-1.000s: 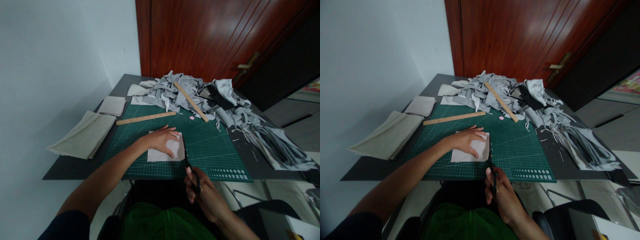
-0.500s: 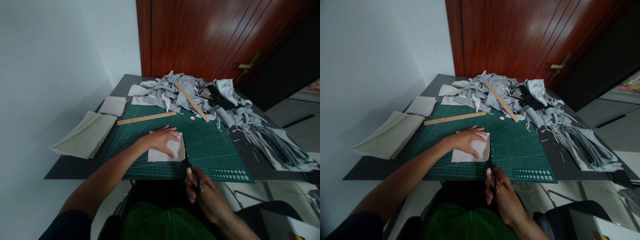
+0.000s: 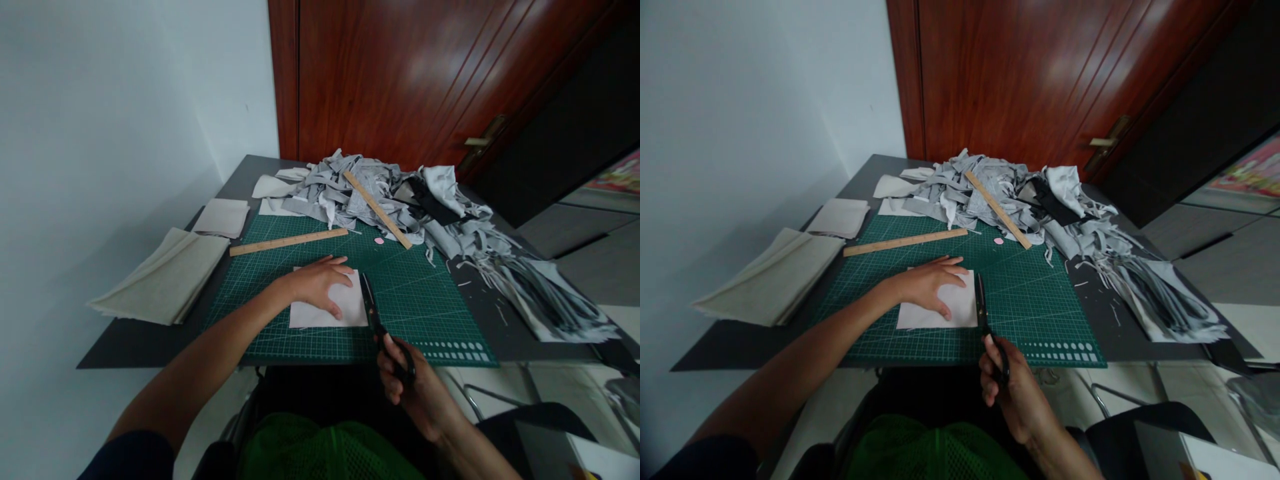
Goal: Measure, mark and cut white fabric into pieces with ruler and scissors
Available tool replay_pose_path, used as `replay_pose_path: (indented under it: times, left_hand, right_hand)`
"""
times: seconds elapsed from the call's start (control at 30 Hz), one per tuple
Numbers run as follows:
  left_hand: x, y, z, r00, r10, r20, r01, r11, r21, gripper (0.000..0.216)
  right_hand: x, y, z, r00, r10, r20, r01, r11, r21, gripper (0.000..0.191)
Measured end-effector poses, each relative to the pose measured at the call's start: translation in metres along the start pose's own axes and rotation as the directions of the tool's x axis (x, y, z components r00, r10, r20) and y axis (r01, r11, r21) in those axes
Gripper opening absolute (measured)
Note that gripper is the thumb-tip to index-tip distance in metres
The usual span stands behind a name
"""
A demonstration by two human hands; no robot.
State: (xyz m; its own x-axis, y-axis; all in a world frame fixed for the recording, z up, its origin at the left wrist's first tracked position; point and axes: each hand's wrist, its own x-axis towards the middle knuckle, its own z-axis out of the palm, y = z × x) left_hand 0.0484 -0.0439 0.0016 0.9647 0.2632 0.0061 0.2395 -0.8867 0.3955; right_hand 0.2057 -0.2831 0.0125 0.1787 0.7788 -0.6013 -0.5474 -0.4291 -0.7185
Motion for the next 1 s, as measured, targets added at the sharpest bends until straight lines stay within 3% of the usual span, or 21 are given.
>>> replay_pose_path:
  times: [0.1, 0.2, 0.3, 0.37, 0.43, 0.5, 0.67, 0.77, 0.9, 1.0]
  left_hand:
    - [-0.001, -0.001, -0.002, 0.999, 0.011, -0.037, -0.010, 1.000, 0.017, 0.078]
    - [-0.002, -0.002, -0.003, 0.996, 0.018, -0.085, -0.012, 0.997, 0.075, 0.078]
    - [-0.003, -0.001, -0.005, 0.989, 0.029, -0.144, -0.010, 0.992, 0.128, 0.077]
    - [-0.003, -0.001, -0.006, 0.986, 0.021, -0.164, 0.003, 0.990, 0.143, 0.074]
    - [-0.004, -0.003, -0.008, 0.987, -0.005, -0.158, 0.028, 0.989, 0.146, 0.071]
    - [-0.006, -0.006, -0.010, 0.989, -0.033, -0.147, 0.053, 0.989, 0.135, 0.069]
    - [-0.008, -0.020, -0.013, 0.983, -0.078, -0.164, 0.089, 0.994, 0.059, 0.068]
    - [-0.009, -0.026, -0.014, 0.971, -0.117, -0.209, 0.128, 0.991, 0.039, 0.068]
    - [-0.009, -0.028, -0.012, 0.958, -0.185, -0.219, 0.192, 0.981, 0.012, 0.049]
    - [-0.006, -0.025, -0.008, 0.941, -0.235, -0.242, 0.227, 0.972, -0.057, 0.034]
  right_hand:
    - [0.007, -0.008, -0.020, 0.991, -0.101, -0.093, 0.100, 0.995, -0.018, 0.062]
    - [0.010, -0.010, -0.044, 0.937, -0.274, -0.216, 0.255, 0.960, -0.114, 0.062]
    - [0.004, -0.005, -0.058, 0.905, -0.385, -0.184, 0.334, 0.907, -0.256, 0.058]
    - [-0.004, 0.002, -0.058, 0.942, -0.322, -0.095, 0.281, 0.910, -0.304, 0.060]
    - [-0.011, 0.009, -0.053, 0.983, -0.182, -0.004, 0.172, 0.940, -0.296, 0.064]
    - [-0.015, 0.016, -0.048, 0.995, -0.077, 0.063, 0.091, 0.961, -0.261, 0.068]
    - [-0.007, 0.013, -0.054, 0.998, -0.043, 0.053, 0.051, 0.985, -0.165, 0.061]
    - [0.007, -0.007, -0.070, 0.983, -0.172, -0.070, 0.164, 0.981, -0.103, 0.056]
    - [0.026, -0.036, -0.093, 0.886, -0.387, -0.256, 0.354, 0.920, -0.166, 0.063]
    - [0.043, -0.049, -0.106, 0.843, -0.505, -0.185, 0.400, 0.818, -0.414, 0.065]
